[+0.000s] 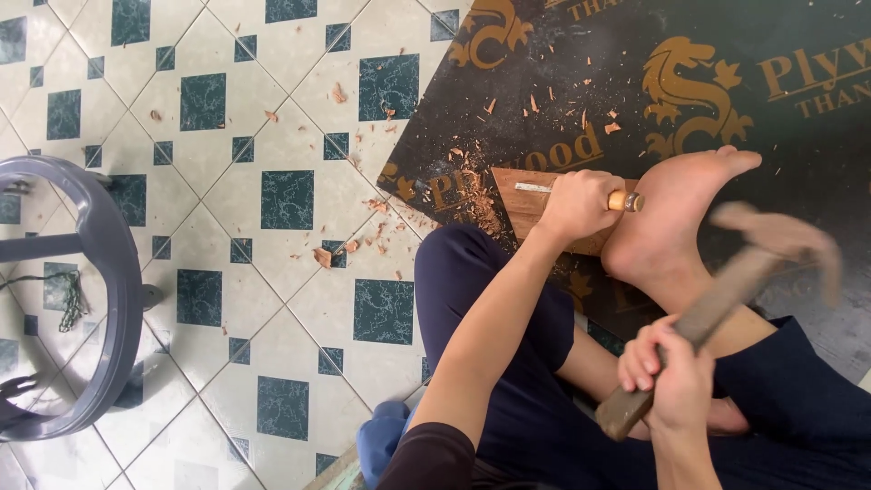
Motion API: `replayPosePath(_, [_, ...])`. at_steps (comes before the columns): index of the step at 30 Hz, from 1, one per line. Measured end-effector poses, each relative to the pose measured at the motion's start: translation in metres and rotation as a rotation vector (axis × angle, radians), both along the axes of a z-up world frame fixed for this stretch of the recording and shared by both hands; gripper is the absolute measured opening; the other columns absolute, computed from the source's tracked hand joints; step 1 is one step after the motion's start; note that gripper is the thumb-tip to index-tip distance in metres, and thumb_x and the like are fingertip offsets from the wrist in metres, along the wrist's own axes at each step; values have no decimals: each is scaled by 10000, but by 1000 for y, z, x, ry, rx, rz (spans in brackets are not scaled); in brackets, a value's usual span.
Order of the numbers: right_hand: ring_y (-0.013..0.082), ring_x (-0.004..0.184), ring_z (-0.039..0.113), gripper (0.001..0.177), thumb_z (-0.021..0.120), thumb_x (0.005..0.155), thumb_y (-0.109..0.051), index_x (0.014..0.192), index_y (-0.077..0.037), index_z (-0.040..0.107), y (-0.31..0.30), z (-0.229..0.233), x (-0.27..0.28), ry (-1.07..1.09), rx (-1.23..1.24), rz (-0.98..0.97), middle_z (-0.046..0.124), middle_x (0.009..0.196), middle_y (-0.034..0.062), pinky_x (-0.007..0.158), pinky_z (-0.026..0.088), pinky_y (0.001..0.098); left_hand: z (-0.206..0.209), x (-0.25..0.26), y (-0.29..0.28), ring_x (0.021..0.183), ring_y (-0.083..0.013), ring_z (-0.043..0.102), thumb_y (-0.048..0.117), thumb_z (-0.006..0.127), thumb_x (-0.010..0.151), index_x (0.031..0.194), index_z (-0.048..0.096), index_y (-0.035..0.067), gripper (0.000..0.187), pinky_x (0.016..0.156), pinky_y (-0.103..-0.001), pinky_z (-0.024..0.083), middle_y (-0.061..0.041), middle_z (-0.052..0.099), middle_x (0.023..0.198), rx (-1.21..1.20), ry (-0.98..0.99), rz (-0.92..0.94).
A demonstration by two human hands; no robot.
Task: The person uses a hammer and chisel to carve a piece of wood while sitting on the floor.
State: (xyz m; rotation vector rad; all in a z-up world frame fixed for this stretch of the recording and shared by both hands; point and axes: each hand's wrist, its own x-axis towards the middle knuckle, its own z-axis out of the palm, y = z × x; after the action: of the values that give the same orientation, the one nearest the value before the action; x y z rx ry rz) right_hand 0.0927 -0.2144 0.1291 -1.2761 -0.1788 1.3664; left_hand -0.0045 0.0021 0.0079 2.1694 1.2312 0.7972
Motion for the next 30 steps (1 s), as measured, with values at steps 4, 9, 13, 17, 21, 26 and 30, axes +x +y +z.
replayPosePath(4, [140, 378, 348, 172, 535, 1017, -107, 923, 36, 552, -4, -13, 8, -127, -280, 284, 441, 550, 85, 322, 313, 299, -4, 2, 3, 668, -251, 662, 164, 758, 636, 721, 674, 154, 120, 604, -403, 487, 26, 695, 714, -11, 45, -1])
replayPosePath(9, [85, 389, 349, 72, 483, 998, -88, 1004, -30, 524, -8, 6, 7, -94, -46, 146, 413, 568, 18, 332, 305, 246, 1, 2, 0, 593, -261, 623, 143, 694, 676, 678, 648, 129, 49, 568, -400, 462, 2, 671, 658, -5, 6, 40])
replayPosePath(13, [62, 413, 332, 129, 447, 975, -153, 870, -135, 520, 1, 18, 4, 58, 167, -82, 391, 570, -35, 384, 297, 233, 5, 2, 2, 599, -258, 622, 127, 691, 672, 698, 670, 126, 34, 577, -387, 466, 5, 691, 684, -17, -1, 53])
replayPosePath(17, [57, 401, 309, 102, 418, 977, -151, 914, -165, 497, 6, -12, -3, 271, 110, -41, 371, 559, -66, 363, 284, 229, 3, -1, 4, 561, -248, 606, 132, 691, 667, 649, 642, 123, 53, 565, -386, 452, -2, 666, 634, -36, -8, 51])
replayPosePath(21, [56, 387, 308, 131, 454, 1002, -150, 884, -108, 495, 11, -20, 11, 144, -98, 119, 379, 567, -32, 326, 262, 230, 1, -8, 11, 568, -267, 604, 130, 712, 641, 676, 646, 128, 74, 559, -398, 446, -8, 661, 642, 0, 28, 56])
replayPosePath(26, [41, 407, 313, 214, 481, 1058, -209, 852, -154, 506, 16, 10, 8, 9, 27, -41, 381, 565, -55, 374, 285, 216, 1, -4, 10, 556, -279, 593, 142, 700, 652, 653, 635, 114, 71, 548, -405, 442, -23, 657, 632, -18, 28, 85])
replayPosePath(30, [55, 403, 312, 228, 491, 1059, -177, 838, -124, 484, 24, -4, 1, -4, -61, 110, 362, 552, -45, 353, 284, 231, 2, 0, 7, 571, -273, 629, 179, 705, 672, 680, 683, 130, 54, 566, -400, 467, -21, 687, 644, -19, 13, 77])
